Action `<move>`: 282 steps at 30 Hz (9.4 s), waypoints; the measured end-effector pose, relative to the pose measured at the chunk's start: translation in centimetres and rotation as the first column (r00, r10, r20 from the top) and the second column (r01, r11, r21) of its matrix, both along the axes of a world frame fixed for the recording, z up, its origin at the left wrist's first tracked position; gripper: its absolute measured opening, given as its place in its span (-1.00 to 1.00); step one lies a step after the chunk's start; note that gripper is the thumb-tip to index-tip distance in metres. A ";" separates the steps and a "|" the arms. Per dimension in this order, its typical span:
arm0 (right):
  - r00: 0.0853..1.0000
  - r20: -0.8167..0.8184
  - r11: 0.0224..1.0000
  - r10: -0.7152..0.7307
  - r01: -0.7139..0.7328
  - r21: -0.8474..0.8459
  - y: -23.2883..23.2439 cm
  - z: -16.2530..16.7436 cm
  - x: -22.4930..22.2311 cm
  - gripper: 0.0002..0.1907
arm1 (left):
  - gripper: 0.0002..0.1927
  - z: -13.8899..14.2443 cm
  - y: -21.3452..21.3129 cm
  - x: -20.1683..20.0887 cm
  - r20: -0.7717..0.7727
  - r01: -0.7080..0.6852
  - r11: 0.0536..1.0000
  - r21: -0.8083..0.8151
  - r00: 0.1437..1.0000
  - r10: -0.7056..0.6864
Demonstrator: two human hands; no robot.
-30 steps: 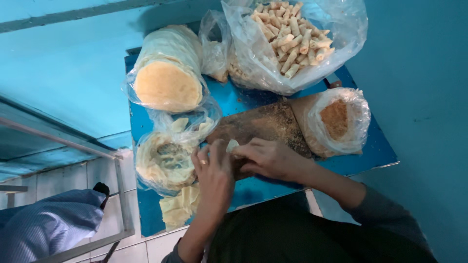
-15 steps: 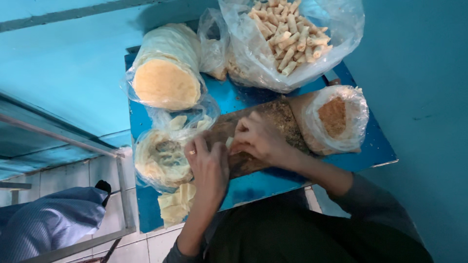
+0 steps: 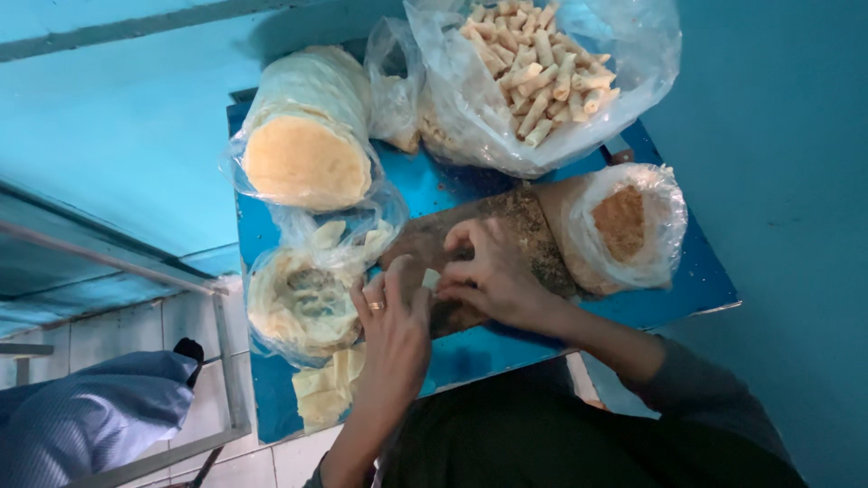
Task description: The person takes thin square pastry sheets one at a time from a stack on a small blue table, places a bit of filling from a bowl onto a sheet, folds the sheet over the filling by hand, and sets the folded piece on a growing pile of finished snacks. Bags of rolled snacks and a brown powder sit nearby on the table.
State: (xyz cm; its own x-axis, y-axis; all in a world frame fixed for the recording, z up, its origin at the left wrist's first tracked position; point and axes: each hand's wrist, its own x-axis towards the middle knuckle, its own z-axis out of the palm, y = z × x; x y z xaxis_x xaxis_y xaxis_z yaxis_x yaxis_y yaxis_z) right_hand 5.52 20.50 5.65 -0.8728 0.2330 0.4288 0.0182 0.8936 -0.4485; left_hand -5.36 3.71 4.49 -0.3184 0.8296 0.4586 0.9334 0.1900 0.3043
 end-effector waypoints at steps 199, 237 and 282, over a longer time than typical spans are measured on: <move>0.957 -0.101 0.096 -0.270 -0.078 -0.992 -4.0 -4.1 3.8 -0.69 | -0.45 -1.7 -2.2 3.5 0.931 -0.434 0.863 0.258 -0.125 -0.342; 0.983 -0.154 -0.128 -0.103 -0.166 -0.978 -1.6 -2.5 5.1 -0.49 | -0.61 -5.1 -5.1 4.1 0.910 -0.757 0.509 0.411 0.309 -0.276; 0.994 0.083 0.218 -0.072 0.097 -0.971 -4.3 -3.0 3.8 -0.74 | -0.57 -4.2 -3.6 4.6 0.915 -0.448 0.806 0.387 0.079 -0.396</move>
State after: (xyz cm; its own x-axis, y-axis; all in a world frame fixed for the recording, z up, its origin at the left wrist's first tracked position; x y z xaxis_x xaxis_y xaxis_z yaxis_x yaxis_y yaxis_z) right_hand 9.32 16.20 2.62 -0.8227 0.5312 -0.2026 0.0813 -0.2427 -0.9667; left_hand -0.74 0.09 0.24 -0.8050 0.5928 -0.0222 -0.2826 -0.3503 0.8930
